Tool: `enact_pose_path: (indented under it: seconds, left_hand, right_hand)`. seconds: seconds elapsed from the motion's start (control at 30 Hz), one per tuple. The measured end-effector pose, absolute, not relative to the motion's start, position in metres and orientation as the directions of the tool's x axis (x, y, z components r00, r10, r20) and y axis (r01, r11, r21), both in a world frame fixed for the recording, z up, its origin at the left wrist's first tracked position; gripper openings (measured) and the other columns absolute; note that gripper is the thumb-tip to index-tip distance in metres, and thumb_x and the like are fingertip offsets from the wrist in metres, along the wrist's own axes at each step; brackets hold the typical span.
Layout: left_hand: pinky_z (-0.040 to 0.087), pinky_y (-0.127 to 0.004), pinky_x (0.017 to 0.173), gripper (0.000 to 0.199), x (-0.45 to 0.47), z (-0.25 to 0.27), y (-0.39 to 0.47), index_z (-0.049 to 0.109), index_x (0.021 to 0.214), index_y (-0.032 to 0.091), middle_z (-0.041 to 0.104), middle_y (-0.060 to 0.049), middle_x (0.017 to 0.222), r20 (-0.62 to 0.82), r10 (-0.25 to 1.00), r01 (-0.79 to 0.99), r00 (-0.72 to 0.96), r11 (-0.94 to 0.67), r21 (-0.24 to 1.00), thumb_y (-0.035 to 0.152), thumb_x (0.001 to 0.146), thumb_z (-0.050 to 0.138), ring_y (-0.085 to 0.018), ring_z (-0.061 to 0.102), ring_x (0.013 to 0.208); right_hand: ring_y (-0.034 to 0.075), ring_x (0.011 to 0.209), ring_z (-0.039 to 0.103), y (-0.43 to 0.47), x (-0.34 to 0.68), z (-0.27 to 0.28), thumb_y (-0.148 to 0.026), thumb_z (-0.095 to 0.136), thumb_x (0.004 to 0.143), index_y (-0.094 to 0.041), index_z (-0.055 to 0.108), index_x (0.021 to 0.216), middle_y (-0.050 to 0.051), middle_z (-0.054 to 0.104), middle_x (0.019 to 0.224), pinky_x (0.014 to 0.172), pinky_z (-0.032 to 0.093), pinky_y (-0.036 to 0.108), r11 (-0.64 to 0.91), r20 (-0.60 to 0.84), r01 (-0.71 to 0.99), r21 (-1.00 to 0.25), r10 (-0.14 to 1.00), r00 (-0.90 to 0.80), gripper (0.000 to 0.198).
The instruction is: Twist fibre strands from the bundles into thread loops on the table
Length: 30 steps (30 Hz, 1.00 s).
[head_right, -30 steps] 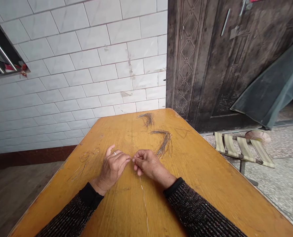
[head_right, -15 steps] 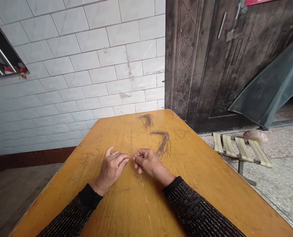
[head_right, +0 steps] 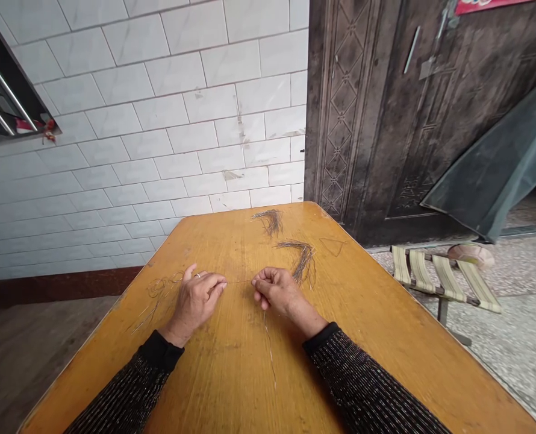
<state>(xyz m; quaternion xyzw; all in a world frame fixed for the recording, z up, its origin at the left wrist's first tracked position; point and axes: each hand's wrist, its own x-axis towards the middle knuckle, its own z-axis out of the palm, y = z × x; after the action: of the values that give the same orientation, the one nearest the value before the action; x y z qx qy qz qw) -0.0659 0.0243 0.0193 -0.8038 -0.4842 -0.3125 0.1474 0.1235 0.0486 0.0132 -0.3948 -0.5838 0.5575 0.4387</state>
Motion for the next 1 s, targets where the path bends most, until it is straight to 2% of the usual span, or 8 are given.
enact_pose_path:
  seconds: [0.27, 0.47, 0.57, 0.67, 1.0]
  left_hand:
    - [0.025, -0.048, 0.093, 0.011, -0.076, 0.021, 0.029, 0.055, 0.075, 0.02, 0.065, 0.001, 0.074, 0.649, 0.705, 0.893, 0.286, -0.442, 0.087, 0.018, 0.081, 0.046, -0.015, 0.058, 0.069]
    - [0.016, -0.053, 0.098, 0.017, -0.06, 0.029, 0.016, 0.056, 0.097, 0.021, 0.064, -0.005, 0.093, 0.682, 0.625, 0.883, 0.379, -0.465, -0.064, 0.021, 0.082, 0.049, -0.02, 0.054, 0.09]
    - [0.017, -0.052, 0.097, 0.013, -0.053, 0.027, 0.015, 0.059, 0.087, 0.022, 0.065, -0.001, 0.078, 0.655, 0.605, 0.856, 0.453, -0.5, -0.131, 0.02, 0.083, 0.047, -0.017, 0.055, 0.081]
    - [0.023, -0.048, 0.094, 0.017, -0.051, 0.023, 0.019, 0.06, 0.078, 0.021, 0.062, 0.001, 0.067, 0.658, 0.593, 0.849, 0.464, -0.51, -0.139, 0.019, 0.085, 0.045, -0.015, 0.054, 0.072]
    - [0.025, -0.045, 0.091, 0.021, -0.051, 0.024, 0.017, 0.055, 0.065, 0.019, 0.058, -0.001, 0.062, 0.655, 0.641, 0.884, 0.399, -0.459, -0.09, 0.018, 0.082, 0.044, -0.016, 0.05, 0.066]
  right_hand:
    - [0.004, 0.03, 0.04, 0.051, 0.125, 0.011, -0.03, 0.058, 0.066, -0.017, 0.048, 0.059, -0.004, 0.054, 0.043, 0.033, 0.027, 0.017, 0.073, 0.075, -0.019, -0.997, 0.951, -0.3, 0.019]
    - [0.004, 0.027, 0.039, 0.054, 0.123, 0.006, -0.027, 0.056, 0.067, -0.017, 0.046, 0.058, -0.005, 0.053, 0.041, 0.031, 0.026, 0.017, 0.065, 0.055, 0.025, -0.998, 0.955, -0.291, 0.017]
    - [0.004, 0.028, 0.04, 0.054, 0.121, 0.003, -0.028, 0.056, 0.068, -0.017, 0.047, 0.06, -0.005, 0.054, 0.042, 0.031, 0.026, 0.017, 0.065, 0.05, 0.037, -0.997, 0.948, -0.314, 0.016]
    - [0.004, 0.028, 0.04, 0.053, 0.119, 0.003, -0.028, 0.056, 0.067, -0.017, 0.047, 0.06, -0.005, 0.054, 0.042, 0.031, 0.027, 0.017, 0.057, 0.042, 0.037, -0.998, 0.944, -0.326, 0.017]
    - [0.005, 0.027, 0.041, 0.049, 0.117, 0.006, -0.027, 0.055, 0.066, -0.017, 0.048, 0.062, -0.005, 0.054, 0.041, 0.03, 0.028, 0.016, 0.042, 0.023, 0.044, -0.998, 0.927, -0.375, 0.013]
